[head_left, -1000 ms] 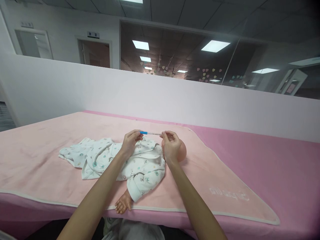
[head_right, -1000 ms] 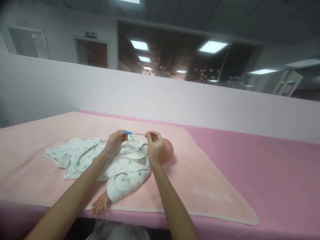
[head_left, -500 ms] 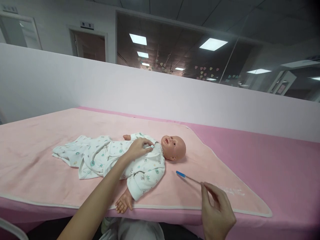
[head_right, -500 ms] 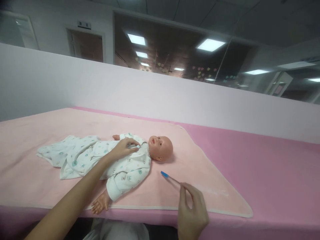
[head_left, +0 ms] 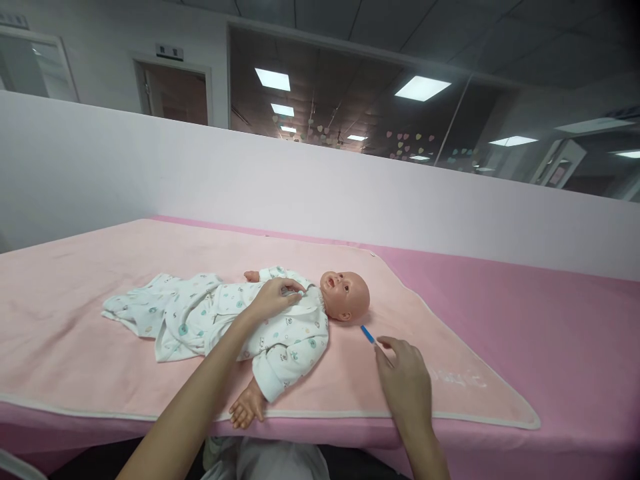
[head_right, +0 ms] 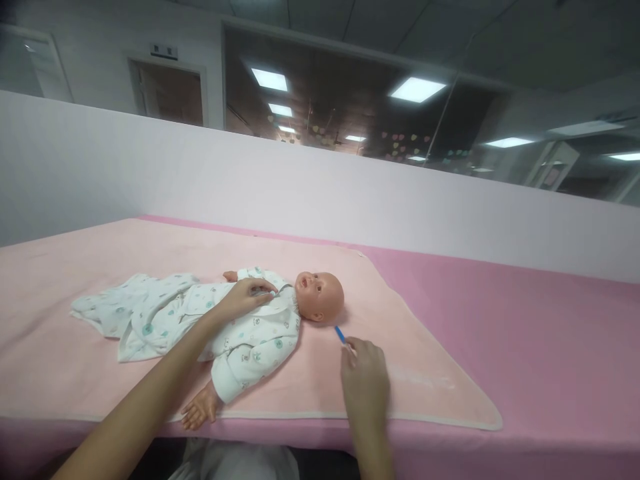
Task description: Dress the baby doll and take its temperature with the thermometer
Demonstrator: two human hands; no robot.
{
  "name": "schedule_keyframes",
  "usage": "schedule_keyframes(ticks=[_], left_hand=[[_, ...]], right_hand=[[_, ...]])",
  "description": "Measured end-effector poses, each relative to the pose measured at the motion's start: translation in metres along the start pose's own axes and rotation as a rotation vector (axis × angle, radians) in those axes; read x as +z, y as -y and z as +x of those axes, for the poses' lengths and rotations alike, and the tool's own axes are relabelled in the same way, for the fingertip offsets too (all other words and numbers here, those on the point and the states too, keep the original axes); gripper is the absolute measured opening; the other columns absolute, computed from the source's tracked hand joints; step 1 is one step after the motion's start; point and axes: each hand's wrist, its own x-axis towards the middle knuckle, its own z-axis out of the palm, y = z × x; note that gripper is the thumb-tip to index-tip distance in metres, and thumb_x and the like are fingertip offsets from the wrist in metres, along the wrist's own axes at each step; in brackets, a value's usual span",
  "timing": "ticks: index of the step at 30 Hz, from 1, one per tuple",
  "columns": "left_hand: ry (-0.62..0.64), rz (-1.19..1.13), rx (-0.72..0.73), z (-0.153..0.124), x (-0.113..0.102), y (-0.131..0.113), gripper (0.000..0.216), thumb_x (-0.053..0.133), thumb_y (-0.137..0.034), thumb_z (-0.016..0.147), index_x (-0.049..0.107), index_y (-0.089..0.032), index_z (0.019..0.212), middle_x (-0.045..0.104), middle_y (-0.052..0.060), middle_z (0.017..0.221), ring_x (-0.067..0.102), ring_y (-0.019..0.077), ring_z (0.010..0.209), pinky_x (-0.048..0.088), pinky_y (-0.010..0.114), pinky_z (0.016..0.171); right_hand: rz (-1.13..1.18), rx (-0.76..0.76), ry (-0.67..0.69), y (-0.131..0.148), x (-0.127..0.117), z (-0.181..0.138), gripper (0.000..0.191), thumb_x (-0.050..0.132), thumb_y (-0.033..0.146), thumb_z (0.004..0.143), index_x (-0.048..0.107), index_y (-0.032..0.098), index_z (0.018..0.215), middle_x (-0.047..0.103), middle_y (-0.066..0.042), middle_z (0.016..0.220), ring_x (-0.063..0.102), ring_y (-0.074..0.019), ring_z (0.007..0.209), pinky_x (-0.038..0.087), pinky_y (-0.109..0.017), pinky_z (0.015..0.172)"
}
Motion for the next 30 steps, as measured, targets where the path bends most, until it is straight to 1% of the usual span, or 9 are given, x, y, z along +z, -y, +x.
schedule_keyframes(ticks=[2, 3, 6, 9, 12, 18, 23, 26, 30], left_hand=[[-0.008, 0.004, -0.005, 0.000, 0.000, 0.000, 0.024, 0.051, -0.030, 0.069, 0.067, -0.021, 0.084, 0.066, 0.003, 0.089, 0.057, 0.0216, 0.087, 0.042, 0.030, 0.076], [-0.015, 0.007, -0.006, 0.000, 0.000, 0.000, 0.024, 0.051, -0.030, 0.069, 0.067, -0.020, 0.084, 0.066, 0.003, 0.088, 0.057, 0.0216, 0.086, 0.042, 0.030, 0.076], [-0.025, 0.011, -0.002, 0.001, 0.001, 0.000, 0.024, 0.052, -0.031, 0.069, 0.067, -0.020, 0.082, 0.066, 0.003, 0.083, 0.058, 0.0213, 0.082, 0.042, 0.030, 0.074], [-0.022, -0.013, 0.005, 0.002, 0.002, 0.000, 0.023, 0.051, -0.032, 0.069, 0.067, -0.019, 0.079, 0.066, 0.003, 0.079, 0.058, 0.0205, 0.077, 0.043, 0.029, 0.069], [-0.017, -0.035, 0.001, 0.002, 0.002, 0.001, 0.026, 0.049, -0.035, 0.071, 0.067, -0.018, 0.077, 0.066, 0.004, 0.075, 0.058, 0.0199, 0.073, 0.043, 0.028, 0.066], [-0.029, -0.062, 0.011, 0.004, 0.001, 0.004, 0.027, 0.047, -0.036, 0.073, 0.066, -0.016, 0.073, 0.065, 0.003, 0.074, 0.057, 0.0182, 0.070, 0.041, 0.027, 0.063], [-0.015, -0.070, -0.010, 0.004, -0.001, 0.001, 0.029, 0.046, -0.039, 0.074, 0.065, -0.016, 0.070, 0.064, 0.002, 0.069, 0.056, 0.0177, 0.069, 0.039, 0.026, 0.063], [-0.001, -0.091, -0.019, 0.003, -0.001, 0.000, 0.031, 0.046, -0.039, 0.074, 0.065, -0.015, 0.072, 0.064, 0.003, 0.071, 0.055, 0.0184, 0.071, 0.040, 0.027, 0.064], [-0.001, -0.100, -0.022, 0.004, -0.001, 0.000, 0.031, 0.046, -0.040, 0.073, 0.065, -0.015, 0.071, 0.064, 0.003, 0.071, 0.055, 0.0186, 0.071, 0.040, 0.027, 0.063]], right_hand=[[0.124, -0.130, 0.036, 0.028, 0.003, 0.013, 0.018, 0.046, 0.025, 0.076, 0.060, 0.020, 0.085, 0.062, -0.006, 0.084, 0.053, -0.0214, 0.083, 0.042, -0.033, 0.073], [0.192, -0.212, 0.088, 0.043, 0.005, 0.020, 0.019, 0.045, 0.023, 0.076, 0.060, 0.021, 0.089, 0.062, -0.006, 0.088, 0.053, -0.0206, 0.086, 0.041, -0.032, 0.075], [0.292, -0.402, 0.249, 0.080, 0.018, 0.041, 0.025, 0.047, 0.016, 0.074, 0.059, 0.022, 0.096, 0.061, -0.004, 0.093, 0.053, -0.0190, 0.088, 0.042, -0.029, 0.072], [0.335, -0.469, 0.365, 0.099, 0.034, 0.063, 0.023, 0.048, 0.010, 0.071, 0.062, 0.023, 0.082, 0.064, -0.001, 0.081, 0.056, -0.0156, 0.074, 0.040, -0.026, 0.065], [0.393, -0.466, 0.407, 0.104, 0.044, 0.079, 0.021, 0.049, 0.008, 0.069, 0.064, 0.023, 0.071, 0.064, 0.002, 0.069, 0.055, -0.0134, 0.065, 0.039, -0.026, 0.064], [0.595, -0.359, 0.480, 0.093, 0.050, 0.082, 0.017, 0.049, 0.015, 0.069, 0.064, 0.021, 0.074, 0.062, 0.002, 0.064, 0.054, -0.0125, 0.061, 0.042, -0.025, 0.059], [0.730, -0.305, 0.455, 0.089, 0.044, 0.079, 0.012, 0.052, 0.019, 0.067, 0.062, 0.020, 0.072, 0.060, 0.002, 0.066, 0.056, -0.0127, 0.063, 0.045, -0.025, 0.059], [0.713, -0.314, 0.448, 0.090, 0.043, 0.080, 0.010, 0.052, 0.021, 0.069, 0.062, 0.021, 0.067, 0.058, 0.004, 0.058, 0.055, -0.0123, 0.058, 0.044, -0.028, 0.062], [0.659, -0.318, 0.373, 0.093, 0.051, 0.079, 0.012, 0.052, 0.022, 0.072, 0.063, 0.022, 0.066, 0.059, 0.003, 0.057, 0.053, -0.0130, 0.055, 0.043, -0.033, 0.067]])
